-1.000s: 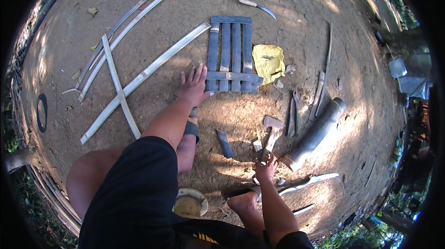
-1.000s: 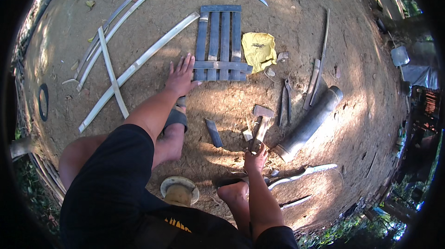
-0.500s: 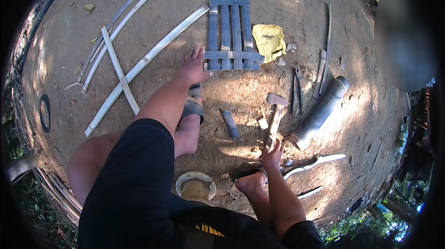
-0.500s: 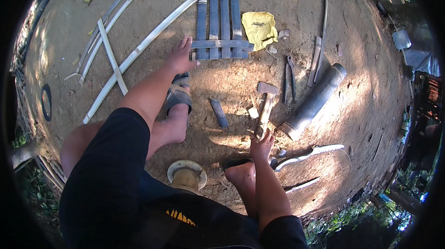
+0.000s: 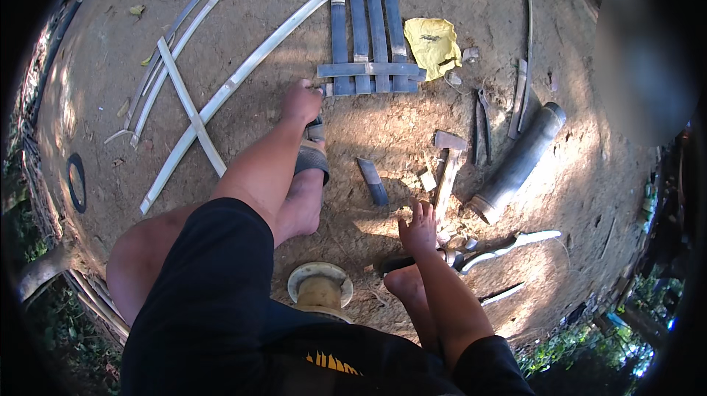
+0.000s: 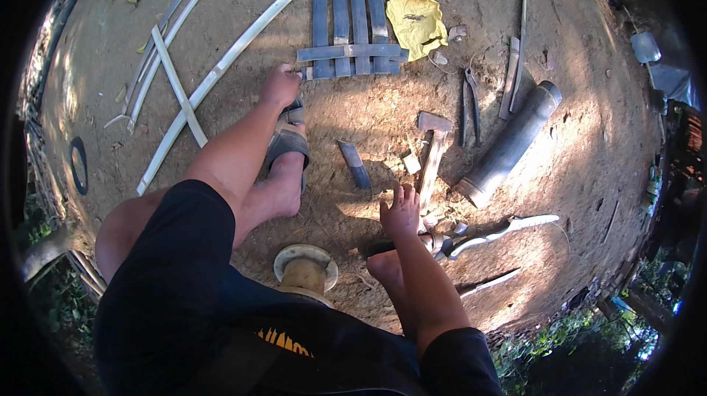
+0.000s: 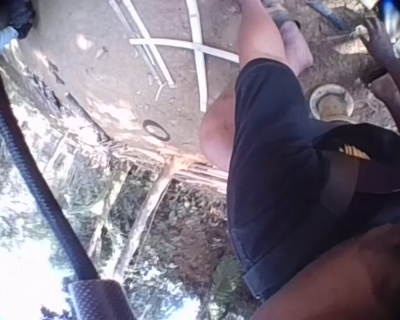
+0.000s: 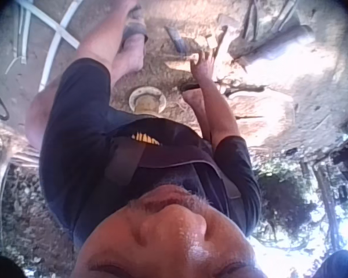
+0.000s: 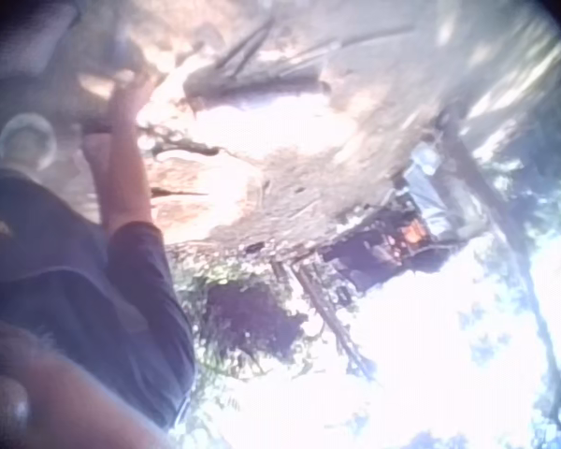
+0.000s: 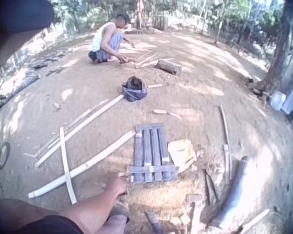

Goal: The person assembles a small bamboo or wood frame by aligning slats, inserting pegs, and tapping them into place using a hammer. They handle small items from a plastic bag and turn the frame over to inspect their work.

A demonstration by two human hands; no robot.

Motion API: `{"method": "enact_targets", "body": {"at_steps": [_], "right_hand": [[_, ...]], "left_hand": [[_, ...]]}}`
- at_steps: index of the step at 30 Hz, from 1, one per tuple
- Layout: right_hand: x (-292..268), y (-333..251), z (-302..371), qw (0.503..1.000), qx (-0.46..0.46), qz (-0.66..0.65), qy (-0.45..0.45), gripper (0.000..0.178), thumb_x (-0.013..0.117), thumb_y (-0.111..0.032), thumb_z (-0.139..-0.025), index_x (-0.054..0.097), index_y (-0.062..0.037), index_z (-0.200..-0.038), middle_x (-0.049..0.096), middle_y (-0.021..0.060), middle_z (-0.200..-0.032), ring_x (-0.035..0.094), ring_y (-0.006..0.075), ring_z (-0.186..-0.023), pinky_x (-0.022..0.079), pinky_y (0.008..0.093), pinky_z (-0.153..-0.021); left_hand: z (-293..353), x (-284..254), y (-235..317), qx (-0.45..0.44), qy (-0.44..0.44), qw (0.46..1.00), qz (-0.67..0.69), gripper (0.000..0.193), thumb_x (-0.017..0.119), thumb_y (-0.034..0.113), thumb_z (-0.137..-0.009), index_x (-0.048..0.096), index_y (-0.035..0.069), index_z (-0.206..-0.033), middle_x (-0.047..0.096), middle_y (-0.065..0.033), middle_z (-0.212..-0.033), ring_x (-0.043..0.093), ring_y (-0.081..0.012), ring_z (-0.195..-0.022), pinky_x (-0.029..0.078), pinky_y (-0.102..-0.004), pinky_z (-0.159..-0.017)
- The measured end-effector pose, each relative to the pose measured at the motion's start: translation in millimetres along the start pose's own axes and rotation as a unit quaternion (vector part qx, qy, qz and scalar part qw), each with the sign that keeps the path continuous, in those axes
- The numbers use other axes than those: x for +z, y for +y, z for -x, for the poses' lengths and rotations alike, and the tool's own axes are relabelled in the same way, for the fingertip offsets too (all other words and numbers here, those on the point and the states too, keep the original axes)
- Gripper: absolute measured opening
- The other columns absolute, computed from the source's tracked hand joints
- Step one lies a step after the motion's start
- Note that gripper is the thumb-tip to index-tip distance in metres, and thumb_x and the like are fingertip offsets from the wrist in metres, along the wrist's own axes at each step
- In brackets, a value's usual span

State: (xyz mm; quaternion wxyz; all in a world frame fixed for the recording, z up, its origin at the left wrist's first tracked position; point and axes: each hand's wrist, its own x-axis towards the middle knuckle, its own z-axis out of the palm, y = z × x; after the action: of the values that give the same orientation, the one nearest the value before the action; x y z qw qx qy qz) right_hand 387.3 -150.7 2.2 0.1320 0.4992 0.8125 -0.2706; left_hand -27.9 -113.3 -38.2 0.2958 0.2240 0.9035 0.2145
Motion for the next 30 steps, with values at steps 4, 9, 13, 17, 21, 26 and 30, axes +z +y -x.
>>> {"method": "enact_targets", "body": {"at_steps": [4,9,13,17,21,26,30], "right_hand": [[-8,-30,-16,0.999,-0.02,0.0,-0.041,0.058,0.071,-0.027,-0.087,0.05,-0.0112,-0.138,0.053,0.0174,-0.13,0.052,0.0375,-0.122,0.045,0.0493,-0.103],[-12,-60,-42,0.996,-0.015,-0.057,-0.072,0.045,0.069,-0.026,-0.088,0.056,-0.0101,-0.127,0.06,0.0183,-0.119,0.059,0.0374,-0.115,0.05,0.0483,-0.098],[-10,-72,-80,0.997,0.0,-0.067,-0.039,0.032,0.063,-0.024,-0.093,0.06,-0.0118,-0.122,0.062,0.0159,-0.118,0.061,0.0351,-0.114,0.049,0.0467,-0.1],[-16,-94,-124,0.998,-0.05,-0.028,-0.027,0.021,0.054,-0.021,-0.098,0.063,-0.0144,-0.116,0.063,0.011,-0.119,0.062,0.0321,-0.115,0.047,0.0446,-0.102],[-8,-84,-150,0.992,-0.08,0.046,-0.087,0.027,0.039,-0.024,-0.104,0.062,-0.0145,-0.112,0.063,0.0081,-0.121,0.061,0.029,-0.117,0.046,0.0435,-0.104],[-6,-84,-148,0.981,-0.155,0.083,-0.076,0.023,0.042,-0.021,-0.102,0.061,-0.0133,-0.112,0.06,0.011,-0.123,0.059,0.0304,-0.117,0.047,0.043,-0.101],[-9,-80,-146,0.983,-0.164,0.057,-0.057,0.018,0.048,-0.019,-0.098,0.059,-0.0105,-0.11,0.06,0.0152,-0.117,0.062,0.0345,-0.111,0.051,0.0442,-0.094]], "left_hand": [[-2,-4,3,-0.027,-0.013,0.998,0.051,0.036,0.07,0.028,-0.09,0.071,0.003,-0.115,0.074,-0.0171,-0.109,0.07,-0.0333,-0.104,0.053,-0.0409,-0.09],[-5,11,-2,-0.021,0.028,0.991,0.127,0.028,0.071,0.028,-0.089,0.073,0.004,-0.104,0.074,-0.0151,-0.103,0.069,-0.0339,-0.099,0.052,-0.0426,-0.087],[32,27,22,0.088,0.145,0.985,0.029,0.021,0.071,0.023,-0.087,0.072,0.007,-0.1,0.07,-0.0129,-0.099,0.065,-0.0346,-0.099,0.05,-0.0457,-0.087],[60,44,14,0.204,0.211,0.955,0.034,0.014,0.069,0.015,-0.086,0.068,0.007,-0.097,0.065,-0.013,-0.098,0.062,-0.0349,-0.097,0.049,-0.0463,-0.085],[116,68,26,0.138,0.185,0.964,0.134,0.01,0.066,0.009,-0.086,0.066,0.005,-0.095,0.062,-0.0138,-0.094,0.062,-0.034,-0.092,0.05,-0.0438,-0.083],[158,94,8,0.054,0.077,0.977,0.189,0.017,0.069,0.011,-0.092,0.067,0.002,-0.106,0.067,-0.0135,-0.096,0.067,-0.0241,-0.082,0.053,-0.0353,-0.075],[158,95,15,0.004,0.012,0.971,0.24,0.021,0.069,0.014,-0.094,0.069,0.0,-0.11,0.072,-0.0135,-0.097,0.07,-0.0195,-0.085,0.053,-0.0328,-0.075]]}}
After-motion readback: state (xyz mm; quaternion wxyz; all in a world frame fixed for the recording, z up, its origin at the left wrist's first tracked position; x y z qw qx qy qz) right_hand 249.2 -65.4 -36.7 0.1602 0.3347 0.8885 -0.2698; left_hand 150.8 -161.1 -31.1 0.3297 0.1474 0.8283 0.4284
